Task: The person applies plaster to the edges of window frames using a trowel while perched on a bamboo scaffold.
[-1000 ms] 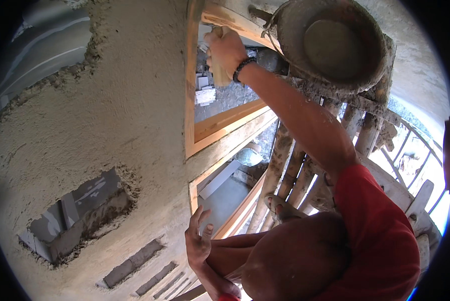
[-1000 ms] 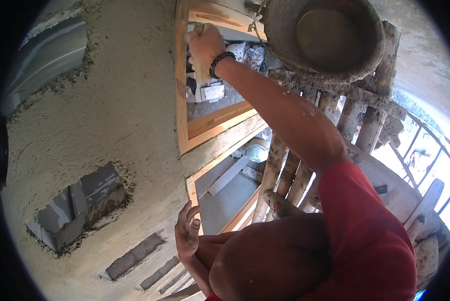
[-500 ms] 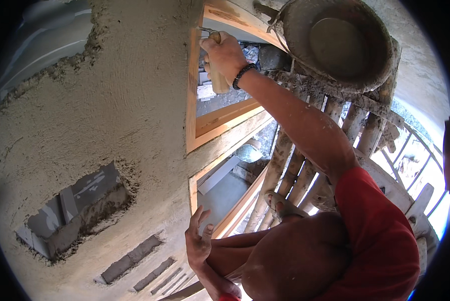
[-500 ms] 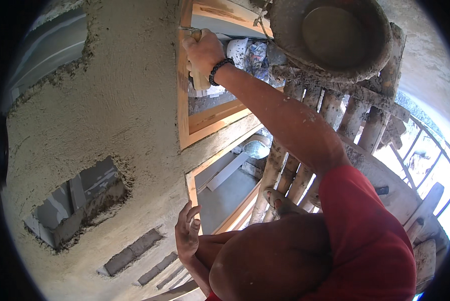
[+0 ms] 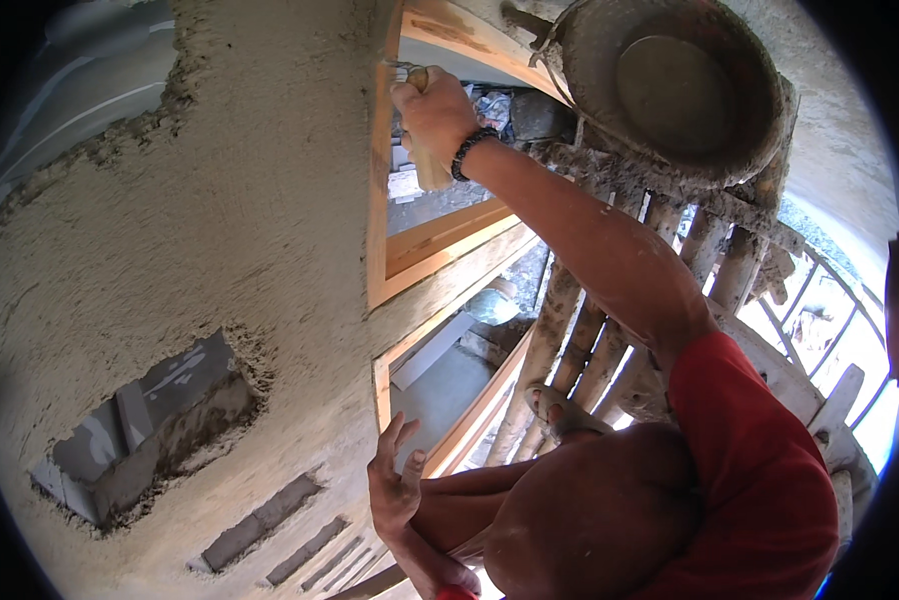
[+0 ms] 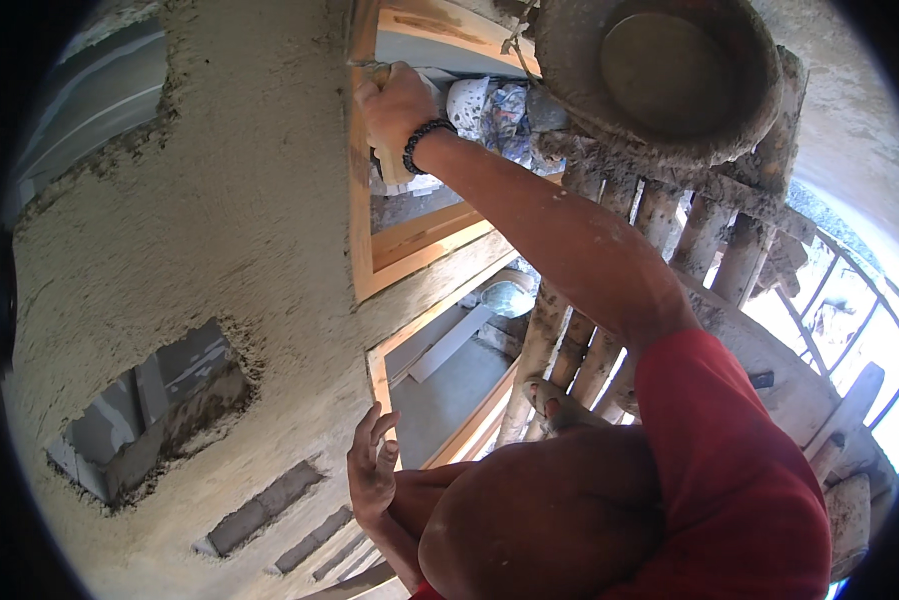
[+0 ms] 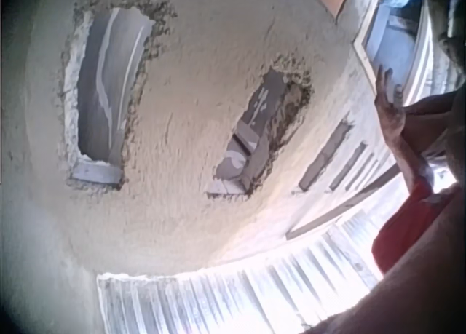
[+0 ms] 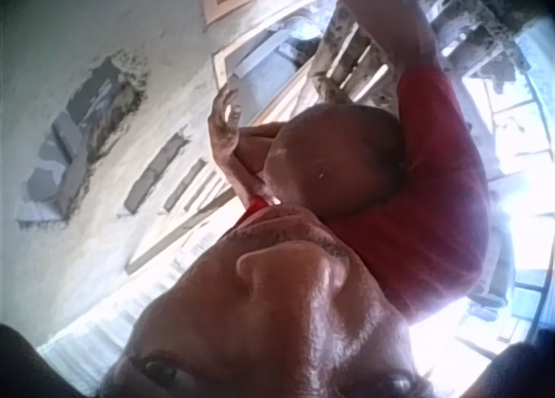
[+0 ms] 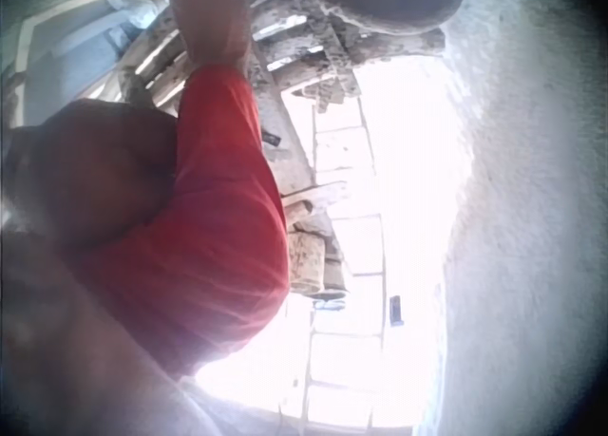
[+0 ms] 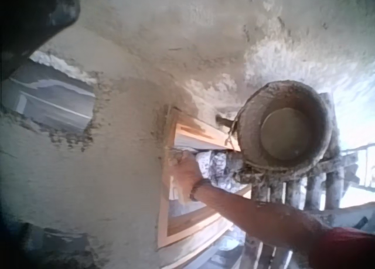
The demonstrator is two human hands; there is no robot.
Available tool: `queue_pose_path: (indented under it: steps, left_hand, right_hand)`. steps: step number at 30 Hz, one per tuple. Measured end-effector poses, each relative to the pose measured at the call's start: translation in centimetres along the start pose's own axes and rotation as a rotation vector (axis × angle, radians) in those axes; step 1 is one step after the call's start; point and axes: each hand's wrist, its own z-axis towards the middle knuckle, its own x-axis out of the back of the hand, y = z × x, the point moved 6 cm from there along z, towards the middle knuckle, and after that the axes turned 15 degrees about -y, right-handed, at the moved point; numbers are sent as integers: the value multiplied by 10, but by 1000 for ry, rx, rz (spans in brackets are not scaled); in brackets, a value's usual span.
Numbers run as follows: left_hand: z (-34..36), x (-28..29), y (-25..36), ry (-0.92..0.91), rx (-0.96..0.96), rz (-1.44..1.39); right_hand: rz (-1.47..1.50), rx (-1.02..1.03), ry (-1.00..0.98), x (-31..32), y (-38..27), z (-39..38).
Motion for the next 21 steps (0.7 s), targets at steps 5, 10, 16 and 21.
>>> queue_pose_path:
  steps: [5, 10, 16, 21]
  left_hand:
    - [1, 4, -4, 8, 2, 1]
    - [-1, 1, 2, 19, -8, 3]
    - [-12, 2, -5, 43, -16, -20]
    - [-12, 0, -3, 37, 6, -8]
  right_hand:
    - [-133, -36, 34, -3, 8, 11]
    - [-162, 19, 148, 6, 1, -3]
    - [52, 5, 58, 8, -1, -31]
    - [234, -59, -42, -4, -10, -52]
